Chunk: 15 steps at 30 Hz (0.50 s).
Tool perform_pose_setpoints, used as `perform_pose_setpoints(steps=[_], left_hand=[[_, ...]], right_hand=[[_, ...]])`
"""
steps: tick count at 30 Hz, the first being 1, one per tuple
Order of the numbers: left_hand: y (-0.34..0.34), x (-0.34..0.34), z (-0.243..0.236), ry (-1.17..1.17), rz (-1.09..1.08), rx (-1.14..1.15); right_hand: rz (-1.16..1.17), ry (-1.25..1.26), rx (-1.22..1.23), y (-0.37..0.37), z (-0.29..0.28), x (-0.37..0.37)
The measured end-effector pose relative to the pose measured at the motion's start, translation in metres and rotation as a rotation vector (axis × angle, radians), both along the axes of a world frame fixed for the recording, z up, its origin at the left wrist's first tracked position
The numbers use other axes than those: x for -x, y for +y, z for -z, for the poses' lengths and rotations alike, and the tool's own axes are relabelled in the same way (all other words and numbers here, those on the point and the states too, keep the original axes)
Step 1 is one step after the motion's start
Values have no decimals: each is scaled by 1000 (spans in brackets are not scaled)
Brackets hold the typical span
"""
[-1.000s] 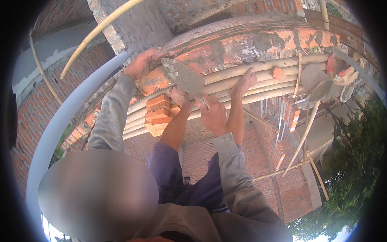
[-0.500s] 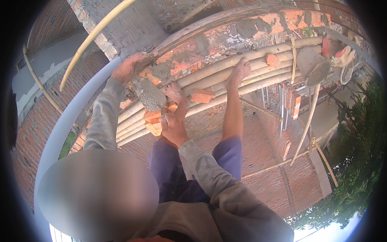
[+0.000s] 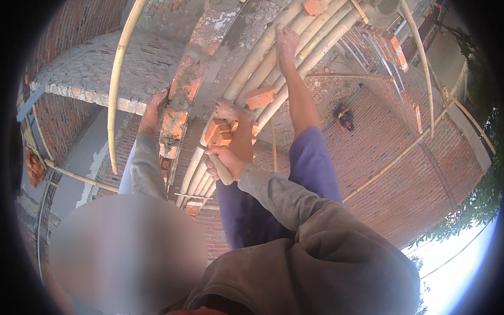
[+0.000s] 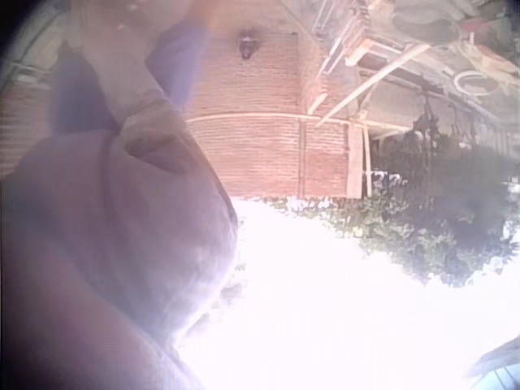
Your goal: The person is laying bricks on a wall using a trowel to apply mortar. They pick up bricks, apply mortar, and place them on the wall, repeating the process.
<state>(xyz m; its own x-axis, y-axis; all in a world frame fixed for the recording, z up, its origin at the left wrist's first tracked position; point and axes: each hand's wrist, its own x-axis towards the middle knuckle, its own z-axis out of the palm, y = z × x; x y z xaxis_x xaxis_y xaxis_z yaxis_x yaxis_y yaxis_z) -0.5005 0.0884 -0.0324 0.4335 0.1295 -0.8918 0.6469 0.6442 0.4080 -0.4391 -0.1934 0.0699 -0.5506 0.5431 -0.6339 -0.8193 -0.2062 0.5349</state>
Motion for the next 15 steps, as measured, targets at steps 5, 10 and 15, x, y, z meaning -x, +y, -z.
perform_pose_setpoints(steps=[5, 10, 15], left_hand=[[-16, -24, -13, 161, 73, -129], [-11, -34, -14, 156, 117, -106], [-4, -45, -13, 225, 174, -69]], right_hand=[[46, -63, 4, 51, 20, -53], [235, -247, -75, 43, 38, -182], [406, -578, -172, 29, 28, -303]])
